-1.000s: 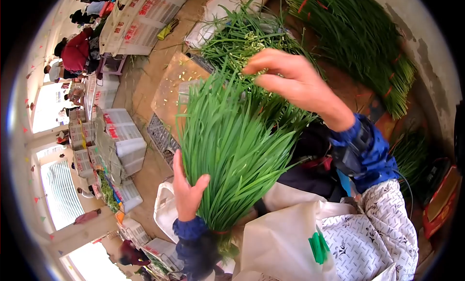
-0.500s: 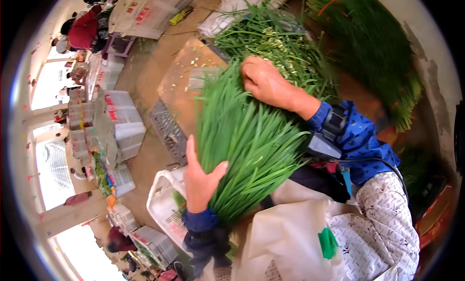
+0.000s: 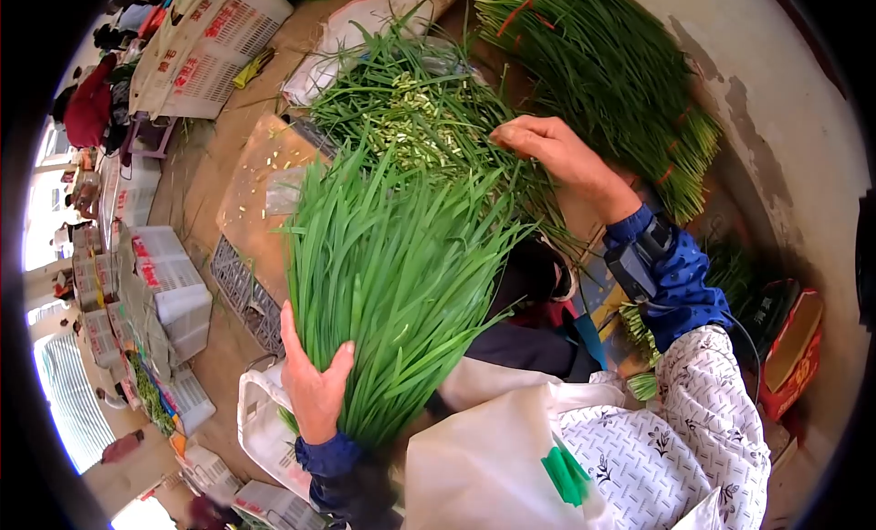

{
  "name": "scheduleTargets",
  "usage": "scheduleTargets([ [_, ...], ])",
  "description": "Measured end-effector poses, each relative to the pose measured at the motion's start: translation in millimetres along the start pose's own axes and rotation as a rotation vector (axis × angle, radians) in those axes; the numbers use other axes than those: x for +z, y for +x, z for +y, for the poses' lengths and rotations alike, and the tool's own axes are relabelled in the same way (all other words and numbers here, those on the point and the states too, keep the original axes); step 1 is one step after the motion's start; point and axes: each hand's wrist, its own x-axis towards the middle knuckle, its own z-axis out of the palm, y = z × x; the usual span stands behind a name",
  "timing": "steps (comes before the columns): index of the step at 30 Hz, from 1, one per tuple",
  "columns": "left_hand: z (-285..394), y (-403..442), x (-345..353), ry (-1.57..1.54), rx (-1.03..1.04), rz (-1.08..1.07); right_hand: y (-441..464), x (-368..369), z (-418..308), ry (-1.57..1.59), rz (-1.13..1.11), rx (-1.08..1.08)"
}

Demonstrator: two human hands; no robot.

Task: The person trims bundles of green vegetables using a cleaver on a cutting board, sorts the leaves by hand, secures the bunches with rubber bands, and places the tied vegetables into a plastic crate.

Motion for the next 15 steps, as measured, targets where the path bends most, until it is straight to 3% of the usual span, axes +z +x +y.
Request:
scheduleTargets([
  [2, -2, 0, 0, 0.020, 0.027, -0.002, 3, 15, 8, -0.001, -0.061, -0.199],
  [4, -2, -1, 0, 0.033, 0.022, -0.006, -2, 34, -16, 0.035, -0.110, -0.139],
  [6, 0, -2, -1, 0.037, -0.007, -0.008, 2, 37, -14, -0.020, -0.215, -0.277],
  [9, 3, -2, -1, 0.021, -0.043, -0.017, -2, 46, -18, -0.167, -0.146, -0.314],
  [12, -4, -2, 1, 0.088, 0.032, 0.007, -2, 58, -8, -0.689, 0.207, -0.750],
  [14, -2, -1, 1, 0.060, 0.006, -0.019, 8, 40, 18, -1.038, 0.351, -0.763],
  [15, -1, -1, -2, 0.051, -0.010, -0.026, 16, 23, 43, -1.245, 0.489, -0.648],
])
